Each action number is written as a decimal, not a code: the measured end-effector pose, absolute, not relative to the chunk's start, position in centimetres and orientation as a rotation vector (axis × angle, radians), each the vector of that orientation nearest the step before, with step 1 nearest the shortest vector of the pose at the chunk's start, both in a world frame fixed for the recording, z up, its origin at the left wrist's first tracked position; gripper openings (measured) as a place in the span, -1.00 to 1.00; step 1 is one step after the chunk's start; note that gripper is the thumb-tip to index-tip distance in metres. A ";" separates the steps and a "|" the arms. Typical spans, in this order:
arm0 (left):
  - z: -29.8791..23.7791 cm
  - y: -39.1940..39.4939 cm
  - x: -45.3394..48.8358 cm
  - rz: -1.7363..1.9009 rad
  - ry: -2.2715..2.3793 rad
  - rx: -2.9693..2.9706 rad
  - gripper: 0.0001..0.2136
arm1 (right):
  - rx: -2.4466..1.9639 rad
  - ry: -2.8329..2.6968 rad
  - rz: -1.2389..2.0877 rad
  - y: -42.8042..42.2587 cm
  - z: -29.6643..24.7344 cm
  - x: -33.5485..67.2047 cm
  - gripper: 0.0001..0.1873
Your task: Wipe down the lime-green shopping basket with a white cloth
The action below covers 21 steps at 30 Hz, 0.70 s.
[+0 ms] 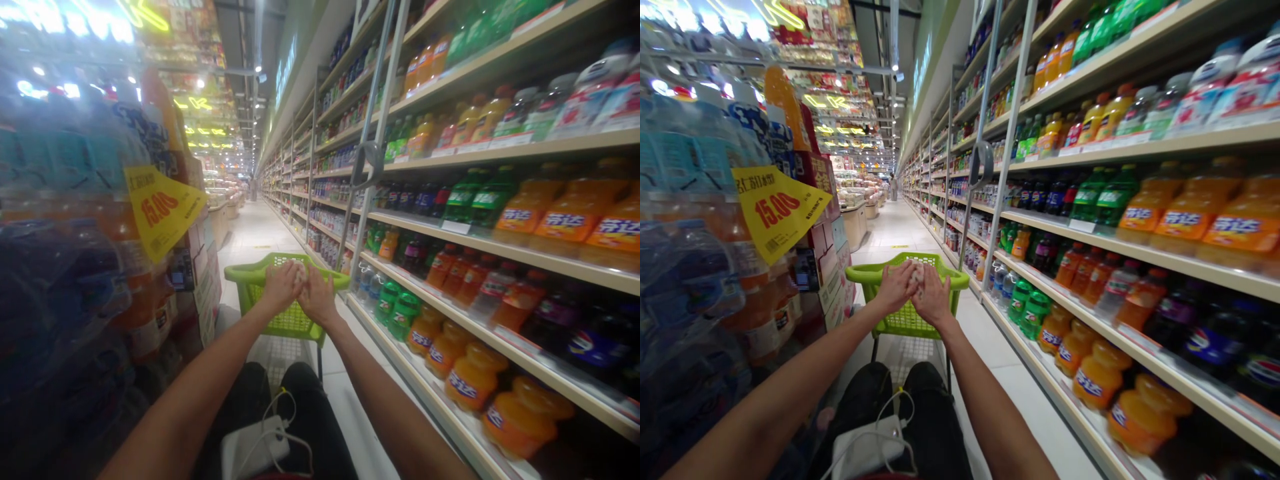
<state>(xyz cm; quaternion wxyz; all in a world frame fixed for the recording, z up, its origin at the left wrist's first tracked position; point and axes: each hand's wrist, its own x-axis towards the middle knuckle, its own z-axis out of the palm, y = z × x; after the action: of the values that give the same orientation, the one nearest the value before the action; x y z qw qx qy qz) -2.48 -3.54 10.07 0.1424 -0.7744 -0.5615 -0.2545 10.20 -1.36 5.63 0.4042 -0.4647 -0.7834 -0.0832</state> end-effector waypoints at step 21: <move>9.1 -3.0 -8.1 -0.849 -1.591 -1.972 -0.67 | -1.259 -1.917 -0.267 -1.9 4.5 10.7 -0.46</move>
<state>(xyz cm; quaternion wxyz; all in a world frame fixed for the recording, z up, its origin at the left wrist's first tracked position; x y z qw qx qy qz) -8.05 -3.00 9.08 0.2323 -0.7177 -0.5792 -0.3091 10.67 -1.89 4.48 0.4045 -0.4988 -0.7592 -0.1058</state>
